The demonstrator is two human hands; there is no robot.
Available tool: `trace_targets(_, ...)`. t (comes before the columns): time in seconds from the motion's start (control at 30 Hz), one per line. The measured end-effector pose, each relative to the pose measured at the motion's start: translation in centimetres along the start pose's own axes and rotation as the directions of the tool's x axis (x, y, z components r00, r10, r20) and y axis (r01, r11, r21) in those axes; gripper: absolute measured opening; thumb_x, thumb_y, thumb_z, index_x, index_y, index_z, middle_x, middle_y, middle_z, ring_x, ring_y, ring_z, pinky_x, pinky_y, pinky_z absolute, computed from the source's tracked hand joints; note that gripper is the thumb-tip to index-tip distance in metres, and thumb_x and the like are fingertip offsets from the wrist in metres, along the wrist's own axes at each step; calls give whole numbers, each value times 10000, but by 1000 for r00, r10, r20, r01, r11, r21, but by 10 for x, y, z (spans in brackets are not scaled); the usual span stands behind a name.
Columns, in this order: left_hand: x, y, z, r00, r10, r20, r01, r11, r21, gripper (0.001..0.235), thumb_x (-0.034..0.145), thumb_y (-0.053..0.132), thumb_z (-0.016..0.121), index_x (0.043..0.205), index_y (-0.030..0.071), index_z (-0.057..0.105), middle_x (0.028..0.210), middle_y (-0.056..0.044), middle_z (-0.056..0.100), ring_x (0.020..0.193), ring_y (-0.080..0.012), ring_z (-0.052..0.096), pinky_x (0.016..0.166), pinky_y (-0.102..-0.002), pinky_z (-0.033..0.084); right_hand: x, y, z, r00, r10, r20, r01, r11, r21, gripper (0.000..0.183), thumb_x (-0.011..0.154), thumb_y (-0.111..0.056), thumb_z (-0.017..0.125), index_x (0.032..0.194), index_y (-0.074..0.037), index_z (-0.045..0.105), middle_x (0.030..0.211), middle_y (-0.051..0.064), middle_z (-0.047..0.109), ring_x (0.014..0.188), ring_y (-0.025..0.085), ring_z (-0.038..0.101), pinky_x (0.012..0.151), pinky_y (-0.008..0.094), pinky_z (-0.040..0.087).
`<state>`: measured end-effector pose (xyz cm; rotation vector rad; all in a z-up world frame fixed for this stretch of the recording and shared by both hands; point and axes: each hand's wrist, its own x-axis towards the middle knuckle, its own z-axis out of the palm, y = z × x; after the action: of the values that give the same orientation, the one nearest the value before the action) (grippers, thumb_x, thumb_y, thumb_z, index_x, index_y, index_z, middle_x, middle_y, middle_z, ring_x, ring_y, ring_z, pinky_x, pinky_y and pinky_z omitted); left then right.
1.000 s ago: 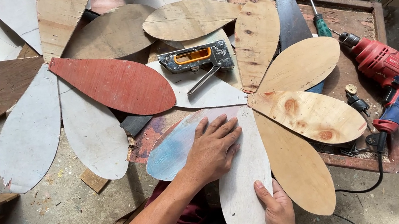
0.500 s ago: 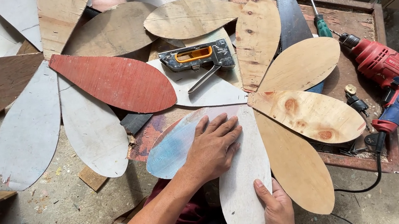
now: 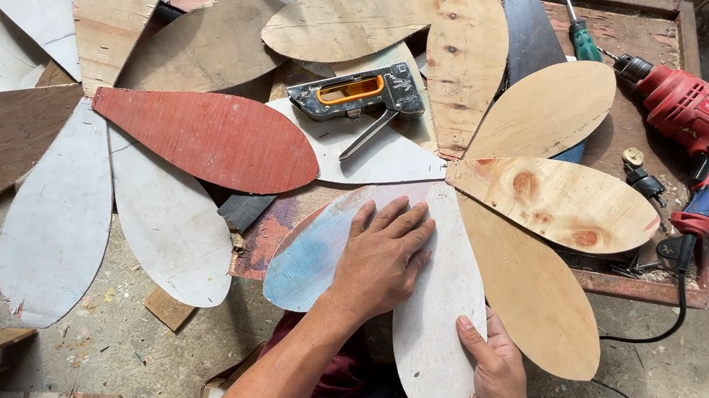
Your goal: Assembling wooden petals into a flower shape using a staple gun and cutting wood with a hand saw.
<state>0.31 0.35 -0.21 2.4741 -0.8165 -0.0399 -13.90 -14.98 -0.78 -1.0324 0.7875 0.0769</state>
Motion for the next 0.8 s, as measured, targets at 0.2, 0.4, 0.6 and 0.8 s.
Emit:
trace_targets(0.2,-1,0,-2,1000,6,8,-6,1000,-2,451,943,286,568,1369,149,620,1498,-41,548,1472,-259,350,1210,-535,152,3,3,-7,999,5,37,-7,999,51,451,984,-41,491,1417,87,482,1146,346,703,843,306,704,675,345,582)
trace_targets(0.4,1,-1,-5,1000,8,11,-8,1000,-30,433,959,282,554,1365,154,628,1487,-33,565,1469,-247,360,1206,-521,150,0,0,-2,1000,-18,19,17,999,47,418,986,-53,508,1374,103,515,1072,352,727,741,288,709,588,315,577)
trace_targets(0.6,-3,2,-25,986,-89,-139,32,928,-372,472,883,17,553,1346,69,631,1421,-75,638,1349,-176,554,1201,-437,244,2,2,-6,1000,9,21,-10,997,77,442,979,-59,516,1392,96,519,1051,342,733,682,263,703,519,286,564)
trace_targets(0.8,1,-5,-51,930,-321,-179,116,718,-687,379,958,57,525,1321,-10,613,1346,-181,671,1206,-244,678,1030,-296,551,5,7,-8,999,-35,21,32,995,98,474,961,-56,530,1409,99,510,1094,349,722,745,281,717,568,287,573)
